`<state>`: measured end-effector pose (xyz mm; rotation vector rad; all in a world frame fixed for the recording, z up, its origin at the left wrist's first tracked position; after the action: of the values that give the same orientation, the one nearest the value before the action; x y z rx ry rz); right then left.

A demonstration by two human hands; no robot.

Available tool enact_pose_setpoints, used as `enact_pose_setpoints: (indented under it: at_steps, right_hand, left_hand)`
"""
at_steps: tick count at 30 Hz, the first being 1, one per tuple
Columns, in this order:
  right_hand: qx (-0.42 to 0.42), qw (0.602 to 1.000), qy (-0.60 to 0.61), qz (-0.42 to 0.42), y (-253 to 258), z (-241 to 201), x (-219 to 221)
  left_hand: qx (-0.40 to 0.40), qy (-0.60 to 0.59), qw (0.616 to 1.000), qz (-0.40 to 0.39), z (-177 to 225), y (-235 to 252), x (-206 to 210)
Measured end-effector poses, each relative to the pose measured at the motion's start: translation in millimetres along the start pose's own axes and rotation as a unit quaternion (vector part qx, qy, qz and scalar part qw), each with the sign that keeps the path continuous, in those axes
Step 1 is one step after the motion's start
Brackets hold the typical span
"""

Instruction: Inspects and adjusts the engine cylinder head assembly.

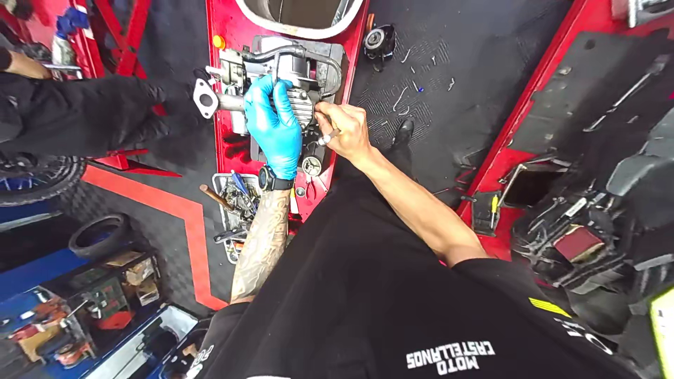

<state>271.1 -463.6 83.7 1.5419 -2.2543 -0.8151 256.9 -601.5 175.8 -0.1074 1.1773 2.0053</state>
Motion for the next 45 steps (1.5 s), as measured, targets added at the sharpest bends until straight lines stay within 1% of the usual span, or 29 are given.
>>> enact_pose_setpoints:
  at_steps: [6, 22, 33, 34, 35, 37, 38, 39, 40, 42, 45]
  right_hand:
    - [-0.005, 1.0, 0.009, 0.014, -3, 1, 0]
    - [-0.007, 1.0, 0.01, 0.009, -2, 3, -1]
    - [0.021, 0.999, 0.028, 0.03, -5, 3, 0]
    - [0.032, 0.999, 0.03, 0.021, -3, 4, 0]
    - [0.059, 0.998, 0.03, 0.0, -1, 4, -2]
    - [0.143, 0.988, 0.024, -0.055, -1, 5, -13]
    - [0.178, 0.98, 0.002, -0.085, -3, 7, -21]
    - [0.197, 0.974, -0.022, -0.111, -5, 9, -28]
    - [0.201, 0.97, -0.04, -0.132, -7, 12, -34]
    - [0.19, 0.968, -0.063, -0.15, -13, 20, -39]
    - [0.169, 0.969, -0.092, -0.157, -15, 25, -29]
  left_hand:
    - [-0.002, -0.002, 1.0, -0.004, 0, -1, 0]
    - [-0.002, -0.005, 1.0, 0.004, -1, -2, 0]
    - [-0.011, -0.003, 1.0, 0.001, 5, -2, 1]
    - [-0.013, 0.01, 1.0, -0.014, 7, -4, -2]
    - [-0.023, 0.031, 0.998, -0.045, 9, -8, -6]
    - [-0.038, 0.037, 0.996, -0.078, 12, -10, -11]
    - [-0.041, 0.033, 0.995, -0.088, 13, -7, -11]
    - [-0.04, 0.029, 0.995, -0.091, 12, -2, -9]
    - [-0.031, 0.023, 0.996, -0.082, 11, 6, -5]
    - [-0.003, 0.048, 0.995, -0.089, 11, 13, -2]
    - [0.075, 0.075, 0.989, -0.101, 9, 15, -1]
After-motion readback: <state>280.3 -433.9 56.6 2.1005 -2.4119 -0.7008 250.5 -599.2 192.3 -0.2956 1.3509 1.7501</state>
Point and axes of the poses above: each hand's wrist, its own y-axis towards the middle knuckle, its own x-axis out of the palm, z = x × y, the point moved 5 cm from there along y, towards the middle knuckle, and after that the axes turned 14 degrees about z, right-handed, at the moved point
